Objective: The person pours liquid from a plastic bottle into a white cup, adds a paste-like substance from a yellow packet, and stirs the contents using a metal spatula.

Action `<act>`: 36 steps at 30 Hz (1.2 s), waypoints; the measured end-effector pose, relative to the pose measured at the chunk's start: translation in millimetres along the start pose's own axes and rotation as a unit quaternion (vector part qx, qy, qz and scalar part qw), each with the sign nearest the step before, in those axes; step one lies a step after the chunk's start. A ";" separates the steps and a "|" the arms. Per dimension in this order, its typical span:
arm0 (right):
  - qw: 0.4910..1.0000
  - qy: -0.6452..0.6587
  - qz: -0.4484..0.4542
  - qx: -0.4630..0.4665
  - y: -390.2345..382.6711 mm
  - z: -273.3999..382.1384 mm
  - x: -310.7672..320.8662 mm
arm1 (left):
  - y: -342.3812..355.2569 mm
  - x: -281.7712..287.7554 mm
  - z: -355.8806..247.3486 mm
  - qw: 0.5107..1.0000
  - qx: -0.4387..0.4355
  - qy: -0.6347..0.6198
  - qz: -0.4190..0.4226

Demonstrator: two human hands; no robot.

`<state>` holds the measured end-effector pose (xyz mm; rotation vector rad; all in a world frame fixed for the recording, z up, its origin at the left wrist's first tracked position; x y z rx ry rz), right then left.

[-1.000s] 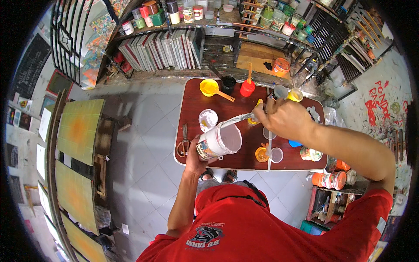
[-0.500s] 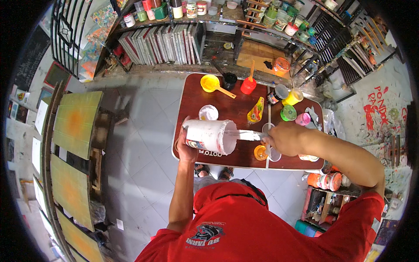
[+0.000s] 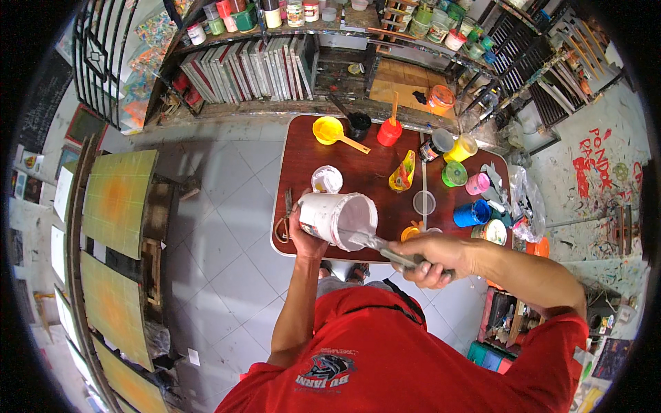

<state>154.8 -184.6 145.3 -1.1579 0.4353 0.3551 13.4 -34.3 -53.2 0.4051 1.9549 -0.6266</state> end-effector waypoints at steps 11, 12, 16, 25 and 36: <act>0.570 -0.666 -0.370 0.307 -96.0 99.6 4.3 | -10.5 -26.0 44.8 0.971 0.226 -0.075 0.021; 0.586 -0.609 -0.393 0.364 -101.3 104.7 -4.0 | -11.3 -22.4 46.1 0.968 0.240 -0.067 0.023; 0.587 -0.362 -0.414 0.595 -88.9 100.3 -13.0 | -22.7 -25.3 55.3 0.949 0.312 -0.040 0.030; 0.610 -0.097 -0.218 0.756 -11.9 49.0 -11.0 | -30.5 -35.6 69.5 0.934 0.357 -0.009 0.004; 0.543 -0.206 -0.202 0.789 -20.7 37.0 -45.5 | -39.5 -38.0 60.2 0.932 0.339 0.126 -0.009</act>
Point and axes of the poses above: each hand's wrist, its own y-axis towards the middle knuckle, its own x-axis out of the back of the hand, z = x × y, the point moved 6 cm from there along y, towards the middle knuckle, and after that the axes turned 7 degrees about x, right-handed, at the moved point
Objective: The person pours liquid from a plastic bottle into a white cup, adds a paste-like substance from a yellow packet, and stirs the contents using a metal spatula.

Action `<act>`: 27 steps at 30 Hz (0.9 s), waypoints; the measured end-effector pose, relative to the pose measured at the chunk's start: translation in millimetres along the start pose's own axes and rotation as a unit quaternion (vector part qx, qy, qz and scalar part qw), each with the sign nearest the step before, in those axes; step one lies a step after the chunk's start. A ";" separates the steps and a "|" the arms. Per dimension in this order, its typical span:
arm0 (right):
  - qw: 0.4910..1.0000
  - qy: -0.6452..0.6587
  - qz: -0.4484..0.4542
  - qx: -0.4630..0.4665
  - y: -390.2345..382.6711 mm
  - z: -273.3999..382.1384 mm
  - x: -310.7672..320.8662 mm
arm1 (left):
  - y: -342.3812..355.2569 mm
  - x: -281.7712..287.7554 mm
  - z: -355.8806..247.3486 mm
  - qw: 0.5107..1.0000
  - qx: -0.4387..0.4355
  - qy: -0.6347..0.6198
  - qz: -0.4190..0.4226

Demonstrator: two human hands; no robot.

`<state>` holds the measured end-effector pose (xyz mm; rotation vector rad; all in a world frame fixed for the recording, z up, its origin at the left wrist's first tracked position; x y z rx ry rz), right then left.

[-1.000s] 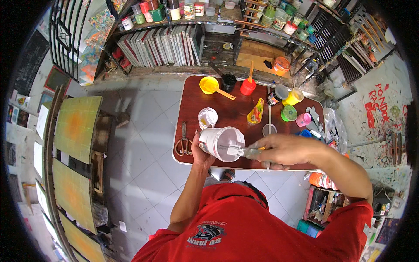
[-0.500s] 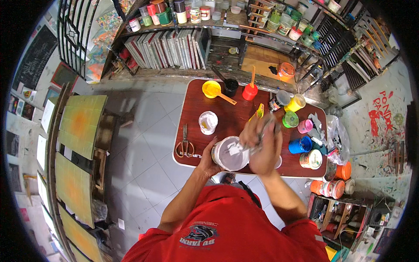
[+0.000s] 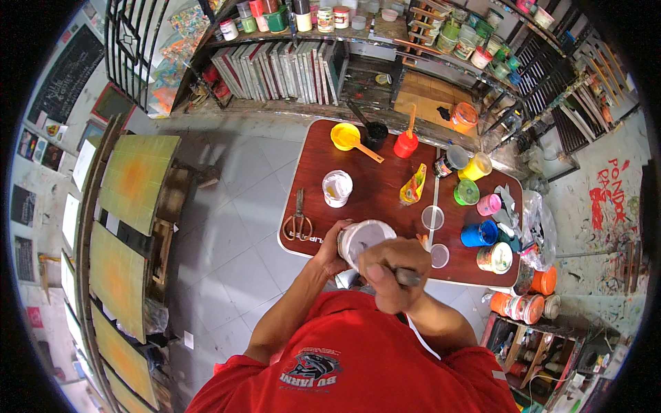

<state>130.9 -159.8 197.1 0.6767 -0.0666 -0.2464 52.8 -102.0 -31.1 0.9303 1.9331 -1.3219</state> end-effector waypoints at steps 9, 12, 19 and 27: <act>0.997 -0.057 -0.027 0.047 19.7 2.6 27.3 | -11.4 24.3 8.5 0.999 0.013 -0.028 -0.018; 0.999 -0.003 -0.009 0.049 7.4 3.2 3.5 | -12.1 12.2 8.0 0.998 0.010 -0.034 -0.050; 0.996 -0.043 -0.006 -0.083 3.1 -14.7 34.5 | -11.7 47.8 0.4 0.999 0.003 0.012 -0.032; 0.990 0.101 0.103 -0.013 -12.1 -1.5 2.7 | -14.0 61.1 -14.6 0.998 -0.049 0.021 -0.018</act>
Point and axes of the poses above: each hand's wrist, its own y-axis towards the middle knuckle, its own x-axis out of the back of the hand, z = x × y, the point moved 6 cm from there along y, towards the middle knuckle, and after that the axes turned 7 degrees about x, right-handed, at the moved point
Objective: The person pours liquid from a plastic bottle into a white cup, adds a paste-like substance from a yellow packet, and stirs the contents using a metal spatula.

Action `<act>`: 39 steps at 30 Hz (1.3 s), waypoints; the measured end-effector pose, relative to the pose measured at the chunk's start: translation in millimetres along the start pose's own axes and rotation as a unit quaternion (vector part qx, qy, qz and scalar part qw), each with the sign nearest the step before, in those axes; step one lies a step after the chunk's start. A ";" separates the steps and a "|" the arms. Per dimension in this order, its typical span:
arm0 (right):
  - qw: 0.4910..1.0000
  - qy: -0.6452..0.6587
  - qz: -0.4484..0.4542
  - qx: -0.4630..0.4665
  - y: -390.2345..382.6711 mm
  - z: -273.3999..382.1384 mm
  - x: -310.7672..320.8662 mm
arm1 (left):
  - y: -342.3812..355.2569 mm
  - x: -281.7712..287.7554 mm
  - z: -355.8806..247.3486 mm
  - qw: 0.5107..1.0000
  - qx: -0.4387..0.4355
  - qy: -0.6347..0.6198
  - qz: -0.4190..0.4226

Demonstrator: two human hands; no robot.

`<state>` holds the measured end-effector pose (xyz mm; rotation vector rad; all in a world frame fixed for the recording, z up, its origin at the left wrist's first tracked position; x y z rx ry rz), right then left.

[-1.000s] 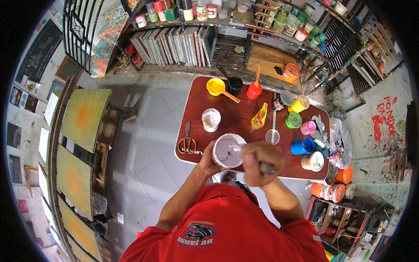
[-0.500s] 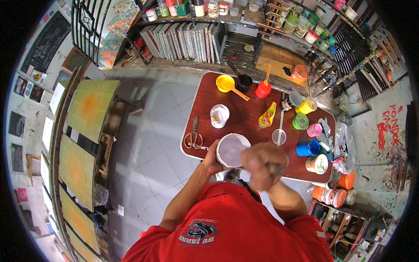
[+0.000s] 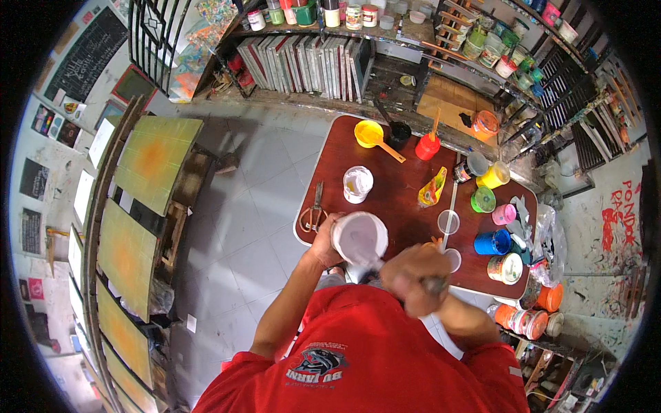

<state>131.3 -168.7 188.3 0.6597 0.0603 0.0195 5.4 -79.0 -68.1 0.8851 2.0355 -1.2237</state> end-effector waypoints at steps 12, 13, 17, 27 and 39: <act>0.998 -0.046 -0.039 0.028 23.8 -9.5 7.1 | -15.3 -15.4 -3.6 0.997 0.058 0.045 -0.004; 0.992 -0.116 -0.037 0.036 27.6 -13.2 14.3 | -14.2 -19.6 -1.8 0.997 0.052 0.044 -0.035; 0.993 -0.053 0.054 0.094 27.2 -2.3 -27.2 | 3.0 -27.8 -6.1 0.997 -0.021 0.035 -0.070; 0.990 -0.070 0.054 0.106 33.2 -3.5 -22.8 | 12.9 -19.5 -11.6 0.999 0.007 0.004 -0.037; 0.997 0.000 0.036 0.064 15.6 -17.1 6.5 | 6.8 -16.9 -9.6 1.000 -0.025 0.009 -0.009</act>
Point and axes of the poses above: each hand's wrist, its own y-axis towards the middle knuckle, its own x-axis out of the back of the hand, z = x × y, the point moved 6 cm from there along y, towards the middle knuckle, and after that the axes turned 7 degrees about x, right-handed, at the moved point
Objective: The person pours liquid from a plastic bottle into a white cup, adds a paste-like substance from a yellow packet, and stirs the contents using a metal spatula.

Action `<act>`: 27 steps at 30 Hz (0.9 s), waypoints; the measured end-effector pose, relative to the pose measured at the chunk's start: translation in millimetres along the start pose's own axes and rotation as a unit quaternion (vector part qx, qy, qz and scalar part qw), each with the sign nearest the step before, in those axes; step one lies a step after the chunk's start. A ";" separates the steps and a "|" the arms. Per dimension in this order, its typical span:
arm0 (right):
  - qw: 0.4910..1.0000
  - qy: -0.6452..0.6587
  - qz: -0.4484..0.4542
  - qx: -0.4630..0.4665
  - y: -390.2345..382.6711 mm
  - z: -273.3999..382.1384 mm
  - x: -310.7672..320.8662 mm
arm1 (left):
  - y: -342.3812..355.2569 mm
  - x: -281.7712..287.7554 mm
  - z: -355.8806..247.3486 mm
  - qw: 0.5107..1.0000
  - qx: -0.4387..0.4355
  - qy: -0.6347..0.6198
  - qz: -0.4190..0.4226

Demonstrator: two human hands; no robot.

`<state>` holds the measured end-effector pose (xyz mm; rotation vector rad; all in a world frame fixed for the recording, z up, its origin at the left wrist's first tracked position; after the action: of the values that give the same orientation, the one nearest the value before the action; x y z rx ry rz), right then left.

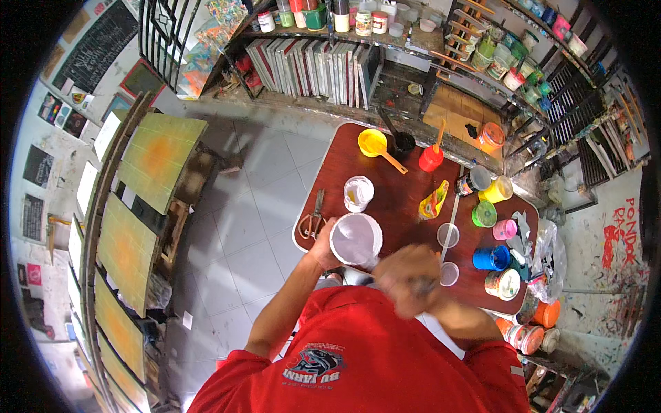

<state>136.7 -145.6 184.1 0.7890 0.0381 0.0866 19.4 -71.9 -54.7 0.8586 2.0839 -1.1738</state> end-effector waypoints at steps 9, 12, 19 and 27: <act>0.996 -0.021 0.087 -0.026 19.4 11.7 5.0 | 1.4 -10.2 -5.2 0.999 0.024 -0.015 -0.021; 0.979 -0.201 -0.025 0.001 32.2 2.0 33.6 | 3.6 -23.3 -0.4 0.996 0.068 0.049 -0.041; 0.995 -0.084 -0.005 0.058 21.8 8.8 20.5 | 2.6 -10.0 -14.7 0.989 0.077 -0.092 0.087; 0.970 -0.189 0.137 0.068 7.2 5.1 13.3 | 18.5 3.1 -12.0 0.993 0.020 -0.074 0.092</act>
<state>149.8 -143.0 192.8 0.9332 -0.4307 0.1951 29.5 -53.1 -61.1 0.9309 1.8263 -1.1466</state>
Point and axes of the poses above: each hand's wrist, its own y-axis towards the middle knuckle, its own x-axis out of the back of the hand, z = x × y, the point moved 6 cm from there along y, towards the middle knuckle, and after that the axes turned 7 degrees about x, right-handed, at the moved point
